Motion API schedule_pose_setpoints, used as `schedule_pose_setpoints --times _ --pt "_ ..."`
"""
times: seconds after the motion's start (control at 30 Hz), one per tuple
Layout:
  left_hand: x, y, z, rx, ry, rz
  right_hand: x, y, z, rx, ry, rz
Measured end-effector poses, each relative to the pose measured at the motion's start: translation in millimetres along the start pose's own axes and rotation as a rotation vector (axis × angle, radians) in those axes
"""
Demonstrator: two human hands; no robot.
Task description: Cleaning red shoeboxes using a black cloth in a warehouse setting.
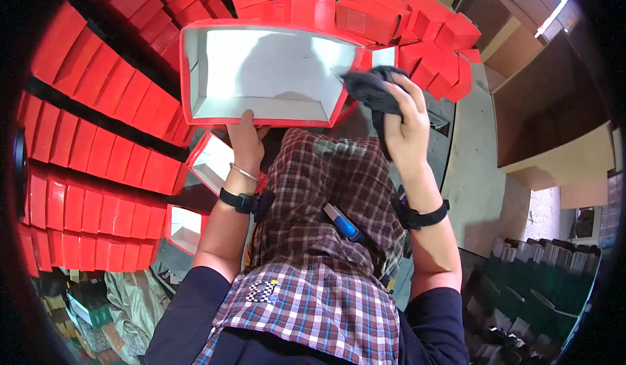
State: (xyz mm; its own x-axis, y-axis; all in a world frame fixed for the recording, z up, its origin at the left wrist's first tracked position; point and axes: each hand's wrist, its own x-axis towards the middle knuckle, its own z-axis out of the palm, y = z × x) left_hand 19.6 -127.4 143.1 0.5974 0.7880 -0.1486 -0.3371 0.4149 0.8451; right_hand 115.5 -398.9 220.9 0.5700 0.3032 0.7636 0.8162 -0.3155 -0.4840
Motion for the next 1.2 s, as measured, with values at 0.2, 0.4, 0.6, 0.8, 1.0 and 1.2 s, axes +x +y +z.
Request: schedule_pose_setpoints --times 0.2,0.4,0.6,0.8,1.0,1.2 --pt "-28 -15 16 0.164 -0.256 0.056 16 1 37 -0.444 -0.222 -0.125" --pt "-50 -42 28 0.370 -0.350 0.346 -51 42 99 -0.148 -0.339 0.142" --pt "-44 -38 9 0.472 -0.361 0.350 -47 39 61 -0.212 -0.343 0.195" --pt "-66 -33 25 0.635 -0.448 0.531 -52 60 55 -0.675 -0.394 0.082" --pt "-74 -52 34 0.665 -0.457 0.597 -101 47 96 0.028 -0.349 0.253" --pt "-73 -61 26 0.981 -0.562 0.545 -110 50 39 -0.721 -0.724 0.181"
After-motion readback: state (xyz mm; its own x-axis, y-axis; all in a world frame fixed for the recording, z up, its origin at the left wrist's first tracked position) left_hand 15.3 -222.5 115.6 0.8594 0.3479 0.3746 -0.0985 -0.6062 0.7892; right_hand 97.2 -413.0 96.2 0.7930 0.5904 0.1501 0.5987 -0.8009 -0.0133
